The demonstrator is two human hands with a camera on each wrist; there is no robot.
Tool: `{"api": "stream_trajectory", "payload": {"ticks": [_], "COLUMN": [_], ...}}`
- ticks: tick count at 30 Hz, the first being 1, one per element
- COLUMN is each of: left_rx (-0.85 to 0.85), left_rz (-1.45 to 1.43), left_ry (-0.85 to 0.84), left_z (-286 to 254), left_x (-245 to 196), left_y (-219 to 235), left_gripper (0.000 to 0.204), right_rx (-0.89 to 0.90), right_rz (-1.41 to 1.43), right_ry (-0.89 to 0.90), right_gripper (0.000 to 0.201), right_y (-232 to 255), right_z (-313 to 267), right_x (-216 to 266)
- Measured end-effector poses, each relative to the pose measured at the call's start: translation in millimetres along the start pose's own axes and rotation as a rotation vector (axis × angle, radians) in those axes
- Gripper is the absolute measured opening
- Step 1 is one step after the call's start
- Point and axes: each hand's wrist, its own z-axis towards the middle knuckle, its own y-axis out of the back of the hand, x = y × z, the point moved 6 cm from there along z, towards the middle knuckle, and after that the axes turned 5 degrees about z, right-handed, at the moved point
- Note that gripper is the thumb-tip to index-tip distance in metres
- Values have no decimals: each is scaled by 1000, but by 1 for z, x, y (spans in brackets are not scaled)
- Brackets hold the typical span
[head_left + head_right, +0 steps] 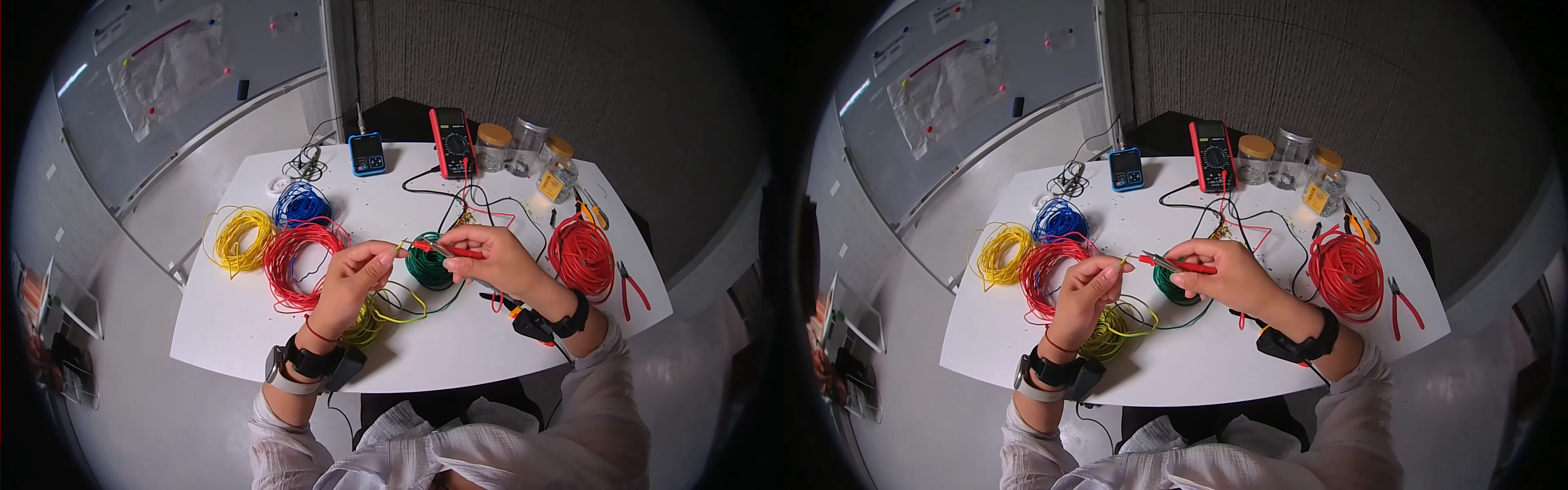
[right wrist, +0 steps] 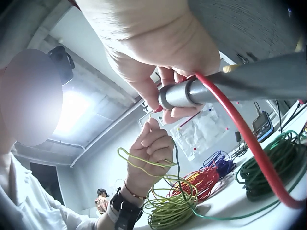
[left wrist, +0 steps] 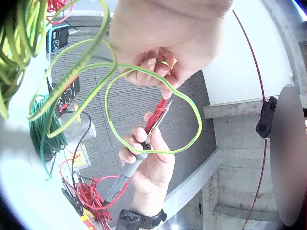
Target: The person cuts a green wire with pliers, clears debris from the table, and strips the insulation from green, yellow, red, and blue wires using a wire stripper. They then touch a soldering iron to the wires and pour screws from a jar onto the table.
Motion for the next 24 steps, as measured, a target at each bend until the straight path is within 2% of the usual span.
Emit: {"api": "stream_trajectory", "payload": {"ticks": [3,6,8,12,14,18,21,23,24], "left_rx": [1,-3,-3,4,7,10,5,3,0], "left_rz": [2,-4,1,31,30,27,36,39,42], "left_ry": [4,30,31,26,26,26,25,25,25], "left_z": [0,0,0,0,0,-1,-1,-1,-1], "left_x": [-1,0,0,-1,0,0,-1,0,0], "left_y": [-1,-2,-3,-5,-6,-6,-6,-6,-5], "left_gripper": [20,21,21,20,20,20,20,20,20], "right_rx": [-28,-25,-54,-57,-23,8,11,-40,-40], "right_rz": [-13,-12,-122,-43,-16,-14,-73,-231,-231], "right_ry": [-2,85,213,168,66,55,72,229,229], "right_gripper": [27,26,25,24,24,25,25,25,25], "right_y": [1,2,3,5,4,3,2,1,0], "right_z": [-1,1,1,1,1,1,1,0,0], "right_x": [0,-2,3,1,-1,-3,-1,3,4]}}
